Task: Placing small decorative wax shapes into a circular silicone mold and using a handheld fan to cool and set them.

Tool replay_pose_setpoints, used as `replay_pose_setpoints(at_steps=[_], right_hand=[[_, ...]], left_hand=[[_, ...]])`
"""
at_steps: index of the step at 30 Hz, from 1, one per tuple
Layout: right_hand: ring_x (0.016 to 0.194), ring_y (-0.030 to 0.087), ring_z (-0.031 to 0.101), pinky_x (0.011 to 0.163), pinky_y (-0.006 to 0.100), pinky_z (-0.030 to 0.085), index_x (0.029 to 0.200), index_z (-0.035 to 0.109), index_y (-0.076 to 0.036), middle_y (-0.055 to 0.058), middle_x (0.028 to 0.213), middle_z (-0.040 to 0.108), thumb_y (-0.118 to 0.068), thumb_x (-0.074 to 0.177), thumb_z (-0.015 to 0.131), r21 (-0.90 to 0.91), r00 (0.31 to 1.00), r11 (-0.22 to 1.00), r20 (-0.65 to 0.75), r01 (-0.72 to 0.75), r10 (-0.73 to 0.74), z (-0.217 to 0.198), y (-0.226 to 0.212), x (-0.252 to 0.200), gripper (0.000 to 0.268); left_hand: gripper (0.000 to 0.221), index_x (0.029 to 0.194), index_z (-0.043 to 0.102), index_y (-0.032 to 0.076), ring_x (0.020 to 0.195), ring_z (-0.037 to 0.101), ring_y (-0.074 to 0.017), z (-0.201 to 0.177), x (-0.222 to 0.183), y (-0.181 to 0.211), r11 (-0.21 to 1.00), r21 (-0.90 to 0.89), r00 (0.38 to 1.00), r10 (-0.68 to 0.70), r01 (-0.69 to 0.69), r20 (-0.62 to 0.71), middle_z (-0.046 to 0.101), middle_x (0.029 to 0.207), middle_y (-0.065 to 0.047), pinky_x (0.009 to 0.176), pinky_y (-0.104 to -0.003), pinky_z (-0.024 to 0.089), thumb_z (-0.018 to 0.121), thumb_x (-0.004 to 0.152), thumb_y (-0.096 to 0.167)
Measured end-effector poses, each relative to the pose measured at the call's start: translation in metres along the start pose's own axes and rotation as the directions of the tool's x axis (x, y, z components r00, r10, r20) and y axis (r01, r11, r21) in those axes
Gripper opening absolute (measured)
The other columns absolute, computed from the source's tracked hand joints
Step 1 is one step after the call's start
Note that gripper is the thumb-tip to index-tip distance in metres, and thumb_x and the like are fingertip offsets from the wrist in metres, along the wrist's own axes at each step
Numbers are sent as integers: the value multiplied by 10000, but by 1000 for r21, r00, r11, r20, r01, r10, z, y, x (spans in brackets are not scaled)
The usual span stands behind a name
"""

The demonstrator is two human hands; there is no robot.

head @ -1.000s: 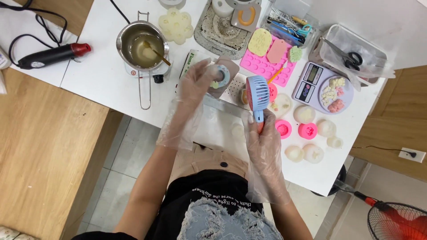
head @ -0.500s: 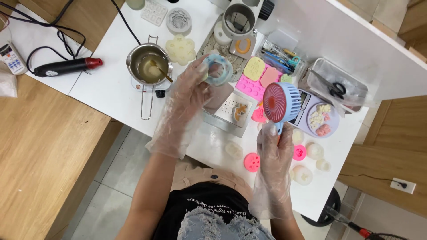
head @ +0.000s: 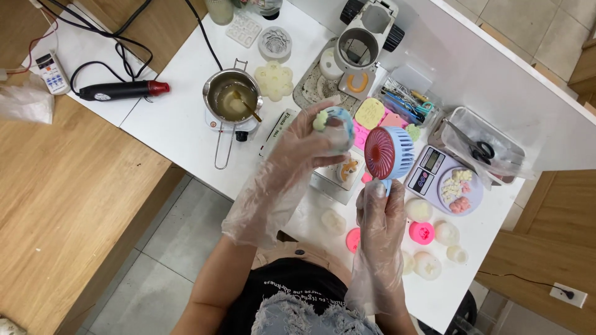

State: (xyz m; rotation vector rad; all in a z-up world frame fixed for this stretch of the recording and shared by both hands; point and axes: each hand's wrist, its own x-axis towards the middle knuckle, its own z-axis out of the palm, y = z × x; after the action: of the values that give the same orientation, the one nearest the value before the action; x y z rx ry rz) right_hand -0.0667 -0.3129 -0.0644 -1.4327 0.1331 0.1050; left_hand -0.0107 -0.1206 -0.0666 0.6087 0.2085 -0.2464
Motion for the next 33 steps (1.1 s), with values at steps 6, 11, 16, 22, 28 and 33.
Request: replay_pose_setpoints(at_steps=[6,11,16,22,28,33], right_hand=[[601,38,421,520,204,350,1110,492,-92,-37,741,481,-320,1097,523,-115,996,989,6,94,-93,2,-13,-4,231],[631,51,436,552,220,374,1169,473,-61,-20,756,508,-319,1126,480,-368,979,920,-93,134,-179,-3,-30,-5,261],[685,69,484,602,238,421,1262,448,-23,-6,822,551,-325,1158,445,-467,931,847,-116,256,-346,-18,-37,1,319],[801,86,644,721,285,524,1316,510,9,26,906,663,-344,1114,532,-719,901,573,177,393,-396,-24,-43,10,407],[783,73,505,724,252,468,1315,537,-24,-2,878,569,-363,1132,532,-464,953,837,62,290,-296,-27,-49,22,386],[760,53,457,694,221,394,1322,566,-29,-12,854,542,-400,1098,598,-253,961,932,-32,259,-276,-27,-52,25,434]], left_hand=[[839,1571,369,58,1164,645,-173,18,-22,-4,852,463,969,233,-246,86,636,1285,-85,1019,-342,579,797,850,73],[807,1572,365,56,1135,649,-166,26,-32,-1,850,482,977,186,-213,102,633,1274,-102,978,-346,582,770,875,78],[804,1584,359,59,1097,641,-148,29,-34,-2,767,581,962,213,-271,169,603,1349,-98,964,-333,584,748,880,63],[731,1523,444,63,1057,638,-149,35,-35,0,773,604,981,148,-194,125,599,1332,-71,909,-324,597,747,857,61],[580,1487,540,81,1063,626,-139,35,-34,-1,715,654,969,203,-247,144,568,1382,-43,905,-310,570,729,940,115],[451,1408,588,88,1146,649,-127,35,-30,-2,691,641,943,228,-333,244,571,1357,-29,954,-297,576,714,975,109]])
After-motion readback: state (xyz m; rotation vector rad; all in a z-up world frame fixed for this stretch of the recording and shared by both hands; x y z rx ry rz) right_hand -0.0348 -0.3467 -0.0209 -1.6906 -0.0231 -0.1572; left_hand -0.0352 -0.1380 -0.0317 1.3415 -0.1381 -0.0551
